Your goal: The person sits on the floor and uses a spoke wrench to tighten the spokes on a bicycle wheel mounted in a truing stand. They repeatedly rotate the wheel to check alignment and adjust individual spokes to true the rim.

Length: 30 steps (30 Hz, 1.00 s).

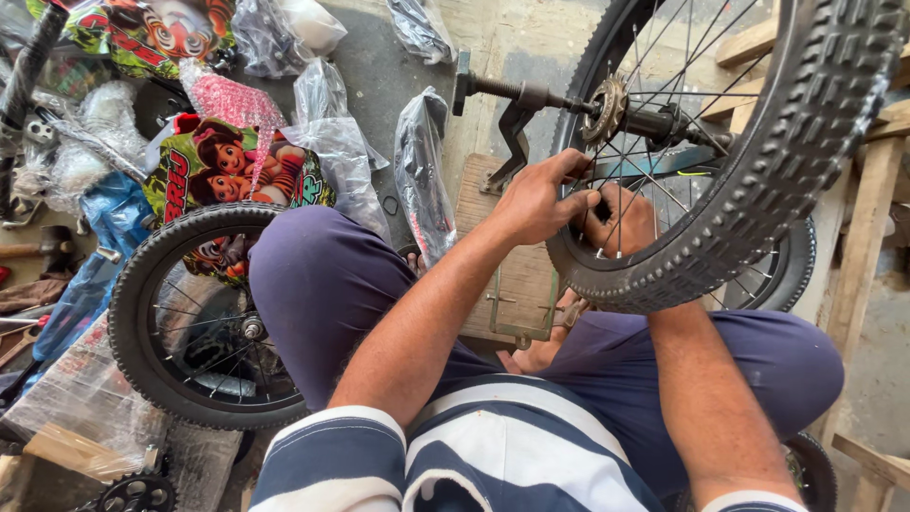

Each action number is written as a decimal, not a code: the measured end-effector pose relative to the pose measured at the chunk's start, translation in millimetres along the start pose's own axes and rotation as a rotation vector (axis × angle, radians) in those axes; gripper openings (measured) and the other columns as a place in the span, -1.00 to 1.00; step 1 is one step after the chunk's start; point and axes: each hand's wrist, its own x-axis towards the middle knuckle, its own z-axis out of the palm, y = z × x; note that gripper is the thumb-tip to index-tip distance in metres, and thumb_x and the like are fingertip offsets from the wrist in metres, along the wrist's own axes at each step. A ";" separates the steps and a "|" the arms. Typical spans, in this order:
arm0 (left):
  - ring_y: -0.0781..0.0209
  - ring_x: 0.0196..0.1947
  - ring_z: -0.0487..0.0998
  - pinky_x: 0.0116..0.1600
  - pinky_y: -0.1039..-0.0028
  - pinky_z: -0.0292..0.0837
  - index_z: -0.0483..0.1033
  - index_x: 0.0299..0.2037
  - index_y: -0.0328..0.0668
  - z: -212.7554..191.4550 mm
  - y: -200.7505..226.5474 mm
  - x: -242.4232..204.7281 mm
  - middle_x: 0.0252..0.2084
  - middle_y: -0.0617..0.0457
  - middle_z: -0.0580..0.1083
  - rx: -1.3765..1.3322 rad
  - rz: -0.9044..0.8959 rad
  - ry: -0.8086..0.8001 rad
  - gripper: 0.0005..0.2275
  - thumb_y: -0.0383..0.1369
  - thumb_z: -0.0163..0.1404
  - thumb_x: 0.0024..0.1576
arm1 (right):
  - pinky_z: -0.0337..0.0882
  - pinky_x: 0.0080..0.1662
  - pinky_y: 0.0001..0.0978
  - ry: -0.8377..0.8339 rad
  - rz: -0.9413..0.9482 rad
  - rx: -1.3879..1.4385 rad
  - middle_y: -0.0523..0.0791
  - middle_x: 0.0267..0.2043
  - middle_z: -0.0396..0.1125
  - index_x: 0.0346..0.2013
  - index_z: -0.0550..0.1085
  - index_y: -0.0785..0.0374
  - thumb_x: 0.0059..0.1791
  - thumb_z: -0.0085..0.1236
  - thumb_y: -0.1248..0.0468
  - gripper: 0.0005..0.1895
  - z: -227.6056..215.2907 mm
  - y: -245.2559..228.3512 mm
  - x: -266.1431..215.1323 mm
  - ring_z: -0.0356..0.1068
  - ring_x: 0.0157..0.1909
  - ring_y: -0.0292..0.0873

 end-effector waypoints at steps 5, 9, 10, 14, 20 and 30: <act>-0.10 0.08 0.59 0.11 0.21 0.45 0.45 0.06 -0.23 0.1 1.2 -4.2 0.00 -0.16 0.58 0.008 -0.009 0.004 -0.60 -0.17 0.16 0.12 | 0.44 -0.13 -0.37 -0.314 0.044 0.727 -0.14 -0.25 0.48 -0.14 0.56 0.33 -0.05 0.33 0.26 -0.74 -8.5 24.4 14.6 0.44 -0.20 -0.29; -0.13 0.07 0.58 0.11 0.20 0.45 0.45 0.07 -0.23 -0.4 3.7 -3.7 0.01 -0.16 0.58 0.036 0.033 0.024 -0.60 -0.17 0.15 0.13 | 0.44 -0.13 -0.44 -0.356 0.089 0.748 -0.18 -0.24 0.49 -0.08 0.56 0.34 -0.05 0.31 0.28 -0.72 -33.1 7.9 12.5 0.44 -0.20 -0.34; -0.14 0.08 0.58 0.11 0.20 0.44 0.45 0.08 -0.23 -0.7 3.6 -5.4 0.02 -0.17 0.58 0.044 0.040 0.033 -0.60 -0.17 0.14 0.14 | 0.45 -0.13 -0.46 -0.332 0.100 0.740 -0.18 -0.23 0.50 -0.05 0.56 0.32 -0.05 0.30 0.26 -0.69 -34.4 1.3 8.4 0.44 -0.20 -0.35; -0.12 0.10 0.57 0.12 0.20 0.44 0.45 0.10 -0.23 1.4 3.6 -6.7 0.03 -0.18 0.58 0.040 0.013 0.026 -0.59 -0.16 0.13 0.14 | 0.44 -0.18 -0.45 -0.098 0.249 0.754 -0.11 -0.26 0.49 0.01 0.56 0.32 0.00 0.31 0.20 -0.65 -39.1 -24.3 -3.0 0.44 -0.26 -0.29; -0.13 0.11 0.57 0.14 0.21 0.44 0.44 0.10 -0.27 -1.6 5.7 -4.3 0.04 -0.19 0.57 0.037 0.002 0.001 -0.56 -0.15 0.15 0.13 | 0.49 -0.18 -0.33 -0.070 0.261 0.454 -0.02 -0.31 0.53 -0.15 0.58 0.33 -0.01 0.35 0.15 -0.69 -50.7 -42.6 -5.6 0.53 -0.26 -0.18; -0.11 0.13 0.57 0.15 0.21 0.44 0.45 0.12 -0.26 0.5 1.3 -1.3 0.06 -0.17 0.57 0.032 -0.019 0.000 -0.56 -0.16 0.16 0.13 | 0.52 -0.07 -0.30 0.016 0.093 0.415 -0.04 -0.19 0.53 -0.08 0.53 0.31 -0.05 0.36 0.22 -0.68 -31.5 -30.5 -11.6 0.56 -0.12 -0.17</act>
